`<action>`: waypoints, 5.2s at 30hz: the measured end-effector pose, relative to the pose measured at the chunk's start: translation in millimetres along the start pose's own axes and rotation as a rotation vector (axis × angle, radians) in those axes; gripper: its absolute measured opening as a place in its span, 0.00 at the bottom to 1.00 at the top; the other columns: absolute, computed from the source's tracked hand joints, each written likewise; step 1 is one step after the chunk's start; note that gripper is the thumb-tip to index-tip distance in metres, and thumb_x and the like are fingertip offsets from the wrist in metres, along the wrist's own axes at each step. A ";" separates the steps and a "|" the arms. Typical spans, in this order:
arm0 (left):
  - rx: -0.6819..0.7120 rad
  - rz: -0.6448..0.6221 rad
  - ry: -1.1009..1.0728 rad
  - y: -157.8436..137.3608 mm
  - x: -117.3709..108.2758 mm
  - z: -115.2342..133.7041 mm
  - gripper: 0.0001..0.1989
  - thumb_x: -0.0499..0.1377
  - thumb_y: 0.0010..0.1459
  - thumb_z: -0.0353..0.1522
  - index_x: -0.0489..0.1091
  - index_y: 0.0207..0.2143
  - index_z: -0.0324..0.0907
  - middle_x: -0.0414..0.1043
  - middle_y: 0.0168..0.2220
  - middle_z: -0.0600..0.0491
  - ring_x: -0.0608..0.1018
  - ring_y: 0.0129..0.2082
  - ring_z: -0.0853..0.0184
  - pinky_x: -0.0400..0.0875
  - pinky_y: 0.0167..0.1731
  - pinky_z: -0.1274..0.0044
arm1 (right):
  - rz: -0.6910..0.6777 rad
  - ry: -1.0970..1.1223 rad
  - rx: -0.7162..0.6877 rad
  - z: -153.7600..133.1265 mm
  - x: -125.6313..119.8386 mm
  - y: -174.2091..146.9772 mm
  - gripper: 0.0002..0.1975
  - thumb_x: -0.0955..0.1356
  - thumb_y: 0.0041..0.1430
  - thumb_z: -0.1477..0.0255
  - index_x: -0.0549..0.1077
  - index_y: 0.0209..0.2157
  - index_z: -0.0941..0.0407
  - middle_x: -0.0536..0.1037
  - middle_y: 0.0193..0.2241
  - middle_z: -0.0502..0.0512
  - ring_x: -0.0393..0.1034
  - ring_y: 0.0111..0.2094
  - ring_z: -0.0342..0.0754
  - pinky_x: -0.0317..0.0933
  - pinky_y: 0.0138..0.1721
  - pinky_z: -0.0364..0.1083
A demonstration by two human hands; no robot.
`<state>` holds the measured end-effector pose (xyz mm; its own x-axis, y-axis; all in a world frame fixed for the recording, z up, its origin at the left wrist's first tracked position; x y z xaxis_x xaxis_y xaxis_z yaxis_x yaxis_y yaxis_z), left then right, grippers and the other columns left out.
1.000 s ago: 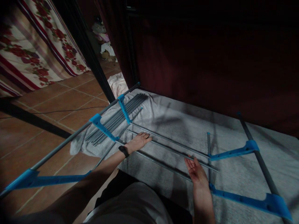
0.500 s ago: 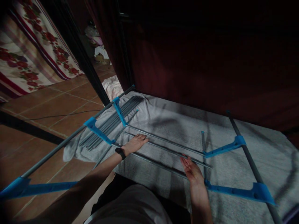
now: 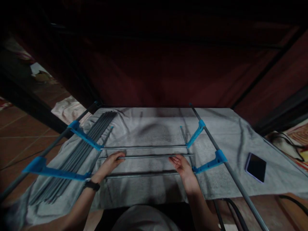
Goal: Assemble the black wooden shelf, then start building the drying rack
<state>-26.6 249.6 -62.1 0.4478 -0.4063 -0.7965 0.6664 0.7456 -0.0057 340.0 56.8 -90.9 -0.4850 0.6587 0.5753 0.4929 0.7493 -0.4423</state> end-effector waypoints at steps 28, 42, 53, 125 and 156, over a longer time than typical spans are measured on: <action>0.144 0.156 0.058 5.9 11.3 -37.4 0.14 0.58 0.56 0.45 0.73 0.36 0.45 0.79 0.35 0.50 0.81 0.37 0.59 0.75 0.41 0.70 | -0.215 -1.787 -0.739 -12.3 0.7 12.6 0.06 0.66 0.59 0.78 0.72 0.37 0.54 0.76 0.38 0.55 0.69 0.43 0.53 0.60 0.49 0.50; 0.223 0.157 0.197 5.5 12.4 -37.9 0.15 0.54 0.61 0.44 0.74 0.39 0.46 0.80 0.40 0.50 0.81 0.42 0.57 0.75 0.44 0.66 | -0.244 -1.710 -0.742 -11.7 -5.0 8.6 0.07 0.67 0.63 0.71 0.77 0.41 0.53 0.75 0.43 0.55 0.67 0.48 0.51 0.59 0.55 0.50; 0.201 0.131 0.191 4.1 12.9 -31.2 0.16 0.55 0.60 0.46 0.73 0.39 0.45 0.79 0.40 0.48 0.80 0.42 0.56 0.74 0.44 0.66 | -0.217 -1.683 -0.770 -7.9 -7.9 6.4 0.09 0.66 0.62 0.73 0.73 0.45 0.55 0.74 0.44 0.58 0.66 0.49 0.54 0.58 0.57 0.54; 0.218 0.155 0.280 -0.3 15.8 -23.3 0.16 0.50 0.65 0.44 0.71 0.40 0.44 0.77 0.40 0.48 0.78 0.41 0.56 0.74 0.44 0.64 | -0.222 -1.781 -0.765 -3.6 -12.6 15.5 0.07 0.69 0.61 0.69 0.76 0.41 0.53 0.75 0.43 0.54 0.66 0.47 0.51 0.56 0.56 0.53; 0.225 0.135 0.234 -0.9 10.5 -14.4 0.13 0.51 0.65 0.41 0.70 0.38 0.45 0.75 0.38 0.49 0.77 0.41 0.57 0.74 0.43 0.66 | -0.173 -1.776 -0.809 -5.0 -8.9 9.4 0.04 0.68 0.61 0.70 0.75 0.37 0.54 0.76 0.42 0.55 0.69 0.48 0.51 0.49 0.62 0.58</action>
<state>-31.1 252.3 -79.1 0.4095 -0.1601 -0.8982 0.7366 0.6389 0.2219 352.5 57.5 -96.7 -0.3584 0.2921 -0.8867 0.2776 0.9402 0.1976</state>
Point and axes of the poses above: each hand's wrist, its own y-axis towards the middle knuckle, its own x-axis out of the palm, z = x × y, the point moved 1 cm from there along y, towards the middle knuckle
